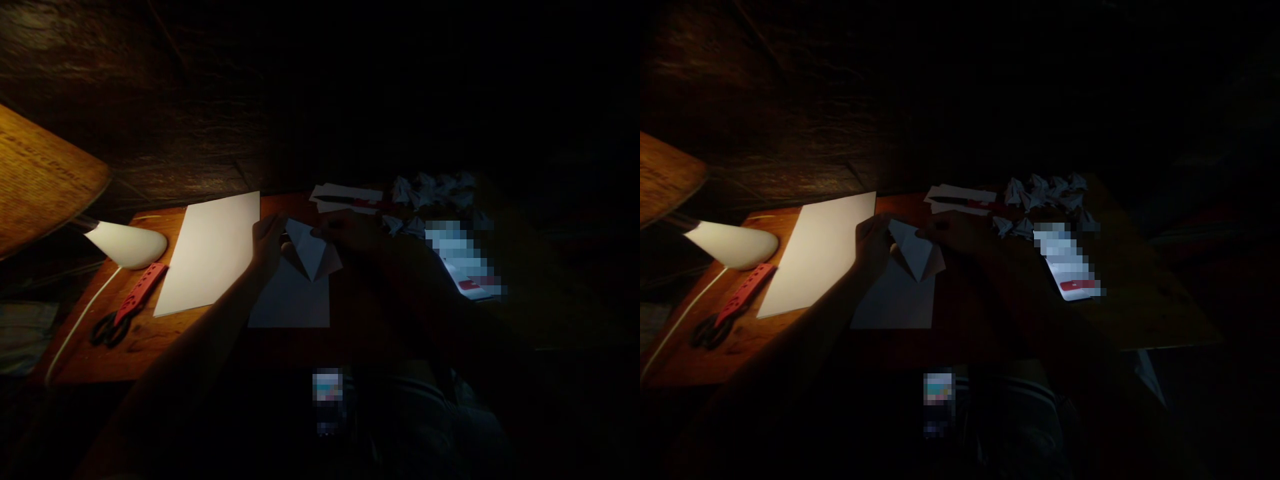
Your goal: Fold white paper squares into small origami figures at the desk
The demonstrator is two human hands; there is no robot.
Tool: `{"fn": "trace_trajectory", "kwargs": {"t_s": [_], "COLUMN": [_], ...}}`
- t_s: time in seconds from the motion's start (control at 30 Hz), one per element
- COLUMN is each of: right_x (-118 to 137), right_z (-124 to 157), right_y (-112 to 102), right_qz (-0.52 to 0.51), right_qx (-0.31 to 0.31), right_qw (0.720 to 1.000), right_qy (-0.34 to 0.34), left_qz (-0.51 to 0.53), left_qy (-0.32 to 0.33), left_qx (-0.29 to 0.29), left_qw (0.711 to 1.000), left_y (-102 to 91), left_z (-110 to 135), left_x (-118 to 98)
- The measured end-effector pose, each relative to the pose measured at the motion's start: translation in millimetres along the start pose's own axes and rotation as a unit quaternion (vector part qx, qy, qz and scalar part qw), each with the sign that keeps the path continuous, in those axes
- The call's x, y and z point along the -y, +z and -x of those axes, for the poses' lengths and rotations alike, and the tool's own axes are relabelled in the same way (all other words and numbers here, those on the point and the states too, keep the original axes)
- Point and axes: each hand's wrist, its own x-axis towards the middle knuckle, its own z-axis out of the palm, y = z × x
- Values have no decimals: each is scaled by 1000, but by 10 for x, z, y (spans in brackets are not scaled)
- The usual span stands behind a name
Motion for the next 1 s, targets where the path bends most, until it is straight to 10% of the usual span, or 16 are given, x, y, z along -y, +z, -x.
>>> {"fn": "trace_trajectory", "kwargs": {"t_s": [1.0], "right_x": [-75], "right_z": [-28], "right_y": [24], "right_qz": [-72], "right_qx": [-43], "right_qw": [996], "right_qy": [-10], "left_qz": [-85], "left_qy": [2], "left_qx": [57], "left_qw": [995], "left_y": [39], "left_z": [55], "left_x": [-66]}}
